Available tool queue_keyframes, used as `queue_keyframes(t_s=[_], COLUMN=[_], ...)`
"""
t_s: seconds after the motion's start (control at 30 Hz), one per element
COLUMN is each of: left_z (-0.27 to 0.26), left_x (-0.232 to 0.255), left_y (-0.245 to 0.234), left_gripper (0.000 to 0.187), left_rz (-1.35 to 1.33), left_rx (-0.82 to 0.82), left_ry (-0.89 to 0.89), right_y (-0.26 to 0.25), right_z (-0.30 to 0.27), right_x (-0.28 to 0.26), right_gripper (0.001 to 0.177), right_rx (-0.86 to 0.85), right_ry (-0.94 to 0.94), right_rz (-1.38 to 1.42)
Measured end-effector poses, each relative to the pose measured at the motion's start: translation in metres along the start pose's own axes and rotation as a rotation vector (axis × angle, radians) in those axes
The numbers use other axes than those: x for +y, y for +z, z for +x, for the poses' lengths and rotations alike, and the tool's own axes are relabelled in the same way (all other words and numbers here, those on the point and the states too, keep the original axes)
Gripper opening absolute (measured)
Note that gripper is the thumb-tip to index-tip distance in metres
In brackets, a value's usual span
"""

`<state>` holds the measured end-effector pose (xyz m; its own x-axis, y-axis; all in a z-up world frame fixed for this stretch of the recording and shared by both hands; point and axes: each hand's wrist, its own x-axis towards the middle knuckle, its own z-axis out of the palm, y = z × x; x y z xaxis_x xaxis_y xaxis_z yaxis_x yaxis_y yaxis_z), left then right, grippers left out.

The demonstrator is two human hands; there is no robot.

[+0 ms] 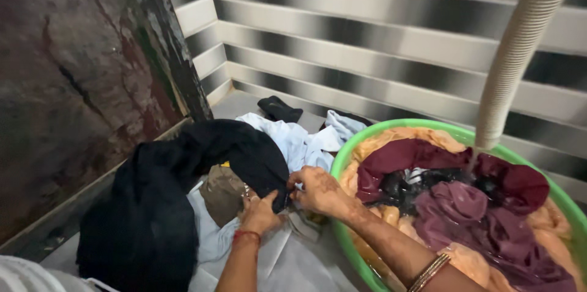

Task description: The person washes clothes by hand in a green basin filled with water. They submerge and agitate various garments including a peach-colored dress, white cloth, maroon shirt, black shirt, and light blue shirt, handling them one at a time.

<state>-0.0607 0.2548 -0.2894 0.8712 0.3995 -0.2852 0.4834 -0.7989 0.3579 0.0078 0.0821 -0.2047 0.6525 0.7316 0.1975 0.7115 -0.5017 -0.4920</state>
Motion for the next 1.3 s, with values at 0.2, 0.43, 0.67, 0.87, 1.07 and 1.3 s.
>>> queue_keyframes(t_s=[0.2,0.43,0.67,0.87,1.07,1.3], left_z=[0.054,0.095,0.116,0.060,0.032,0.026], left_x=[-0.006,-0.015,-0.025,-0.055,-0.080,-0.050], left_y=[0.053,0.072,0.005,0.006,0.010,-0.014], left_gripper=[0.054,0.027,0.029,0.062,0.112,0.044], left_rz=[-0.343,-1.350,-1.234,-0.219,0.043,-0.211], left_rx=[0.354,0.574,0.337,0.381,0.362,0.517], left_ry=[-0.034,-0.166,0.035,-0.246,-0.217,-0.266], right_y=[0.016,0.014,0.035,0.082,0.099,0.083], right_z=[0.003,-0.002,0.004,0.008,0.006,0.003], right_x=[0.015,0.022,0.026,0.041,0.058,0.041], right_gripper=[0.035,0.040,0.040,0.027,0.033,0.028], right_rx=[0.024,-0.029,-0.033,-0.017,-0.162,-0.054], right_ry=[0.050,0.156,0.141,0.035,-0.013,-0.090], right_rz=[0.084,0.059,0.041,0.030,0.002,-0.012])
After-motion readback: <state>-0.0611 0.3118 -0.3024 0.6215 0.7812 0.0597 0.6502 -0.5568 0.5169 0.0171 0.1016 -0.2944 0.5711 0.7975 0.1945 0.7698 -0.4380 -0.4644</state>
